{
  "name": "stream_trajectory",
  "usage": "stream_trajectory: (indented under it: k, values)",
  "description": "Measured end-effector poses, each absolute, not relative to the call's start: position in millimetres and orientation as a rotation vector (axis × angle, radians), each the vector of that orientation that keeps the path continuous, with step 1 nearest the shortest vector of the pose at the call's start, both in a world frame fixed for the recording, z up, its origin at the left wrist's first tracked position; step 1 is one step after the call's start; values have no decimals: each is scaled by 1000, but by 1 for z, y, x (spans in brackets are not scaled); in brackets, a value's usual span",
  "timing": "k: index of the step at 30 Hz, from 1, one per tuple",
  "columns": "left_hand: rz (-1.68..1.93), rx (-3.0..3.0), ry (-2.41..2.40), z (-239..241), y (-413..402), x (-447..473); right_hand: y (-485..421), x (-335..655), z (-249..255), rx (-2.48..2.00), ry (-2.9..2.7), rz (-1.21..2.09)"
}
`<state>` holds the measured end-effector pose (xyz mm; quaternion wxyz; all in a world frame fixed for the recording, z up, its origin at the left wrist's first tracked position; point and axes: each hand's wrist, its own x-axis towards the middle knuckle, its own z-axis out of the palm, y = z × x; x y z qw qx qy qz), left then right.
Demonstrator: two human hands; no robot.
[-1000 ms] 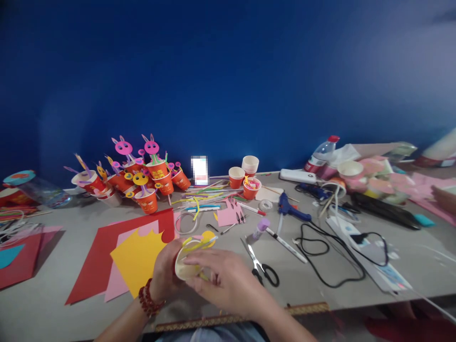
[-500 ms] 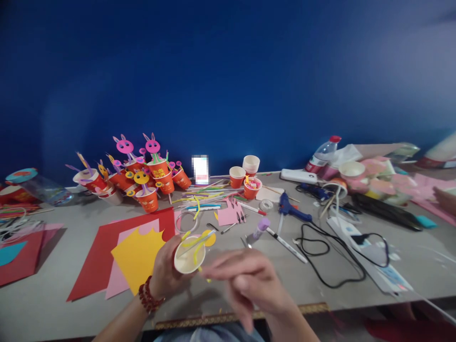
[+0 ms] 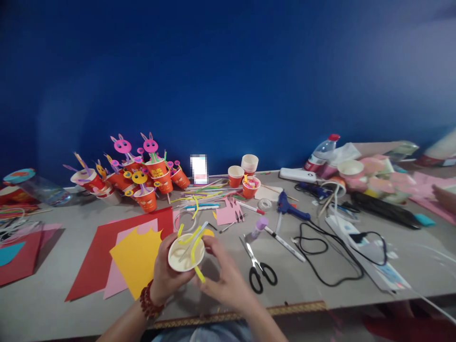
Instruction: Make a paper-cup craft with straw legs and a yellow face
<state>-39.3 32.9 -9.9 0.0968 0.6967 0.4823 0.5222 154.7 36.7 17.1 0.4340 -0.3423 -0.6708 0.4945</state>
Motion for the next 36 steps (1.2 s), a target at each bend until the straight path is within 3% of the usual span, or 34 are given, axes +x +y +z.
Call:
stream_trajectory:
  k: [6,13,24,36]
  values:
    - [1689,2069,1336,-2,31,-30,29,135,14,-860,-1648,1055]
    - [1572,1916,1362,13,31,-24,33,145,17,-824,-1693,1087]
    - [1777,1969,1345,-3,31,-22,30,146,13,-850,-1698,1083]
    - [1725,1992,1409,-8,29,-23,29,144,15,-826,-1671,1048]
